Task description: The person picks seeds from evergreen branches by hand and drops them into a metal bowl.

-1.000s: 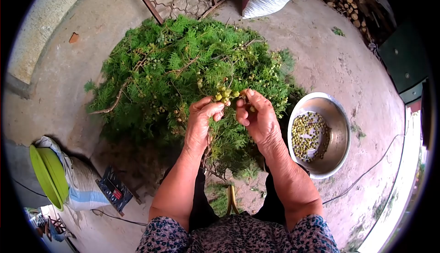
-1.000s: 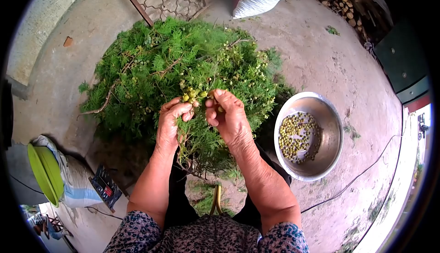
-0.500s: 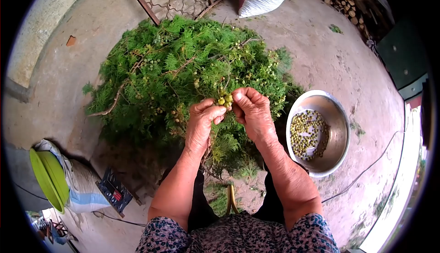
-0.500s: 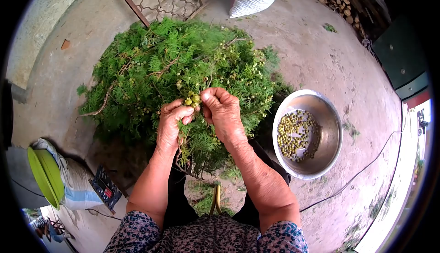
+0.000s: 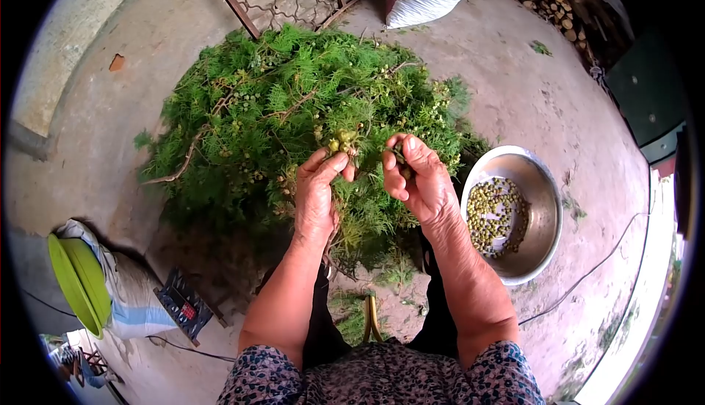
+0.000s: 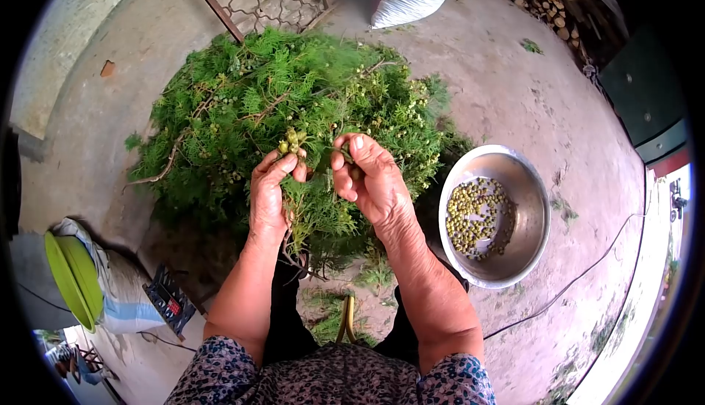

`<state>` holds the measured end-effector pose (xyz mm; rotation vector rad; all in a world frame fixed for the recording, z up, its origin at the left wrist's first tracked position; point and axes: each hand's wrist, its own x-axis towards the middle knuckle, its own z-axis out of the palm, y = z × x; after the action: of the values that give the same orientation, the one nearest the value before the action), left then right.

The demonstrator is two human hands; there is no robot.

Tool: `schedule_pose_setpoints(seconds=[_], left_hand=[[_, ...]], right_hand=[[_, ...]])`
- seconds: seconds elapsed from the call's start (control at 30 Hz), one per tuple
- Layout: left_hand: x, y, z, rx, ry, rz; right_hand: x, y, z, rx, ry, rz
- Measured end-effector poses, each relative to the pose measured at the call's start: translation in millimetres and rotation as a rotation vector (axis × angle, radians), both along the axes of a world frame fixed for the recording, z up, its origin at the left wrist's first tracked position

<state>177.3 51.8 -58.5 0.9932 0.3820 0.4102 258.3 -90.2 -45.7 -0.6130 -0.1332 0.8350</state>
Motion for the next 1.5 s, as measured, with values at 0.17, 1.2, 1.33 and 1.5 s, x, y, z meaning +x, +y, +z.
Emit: schedule_pose_setpoints(seconds=[0.17, 1.2, 1.33, 1.5], left_hand=[[0, -3, 10, -0.008, -0.015, 0.058], [0, -8, -2, 0.085, 0.029, -0.007], [0, -10, -1, 0.193, 0.038, -0.016], [1, -11, -4, 0.291, 0.053, -0.033]], right_hand=[[-6, 4, -3, -0.066, 0.019, 0.054], [-4, 7, 1, -0.178, -0.041, -0.202], [-9, 11, 3, -0.334, -0.254, -0.089], [-18, 18, -2, -0.537, -0.438, -0.113]])
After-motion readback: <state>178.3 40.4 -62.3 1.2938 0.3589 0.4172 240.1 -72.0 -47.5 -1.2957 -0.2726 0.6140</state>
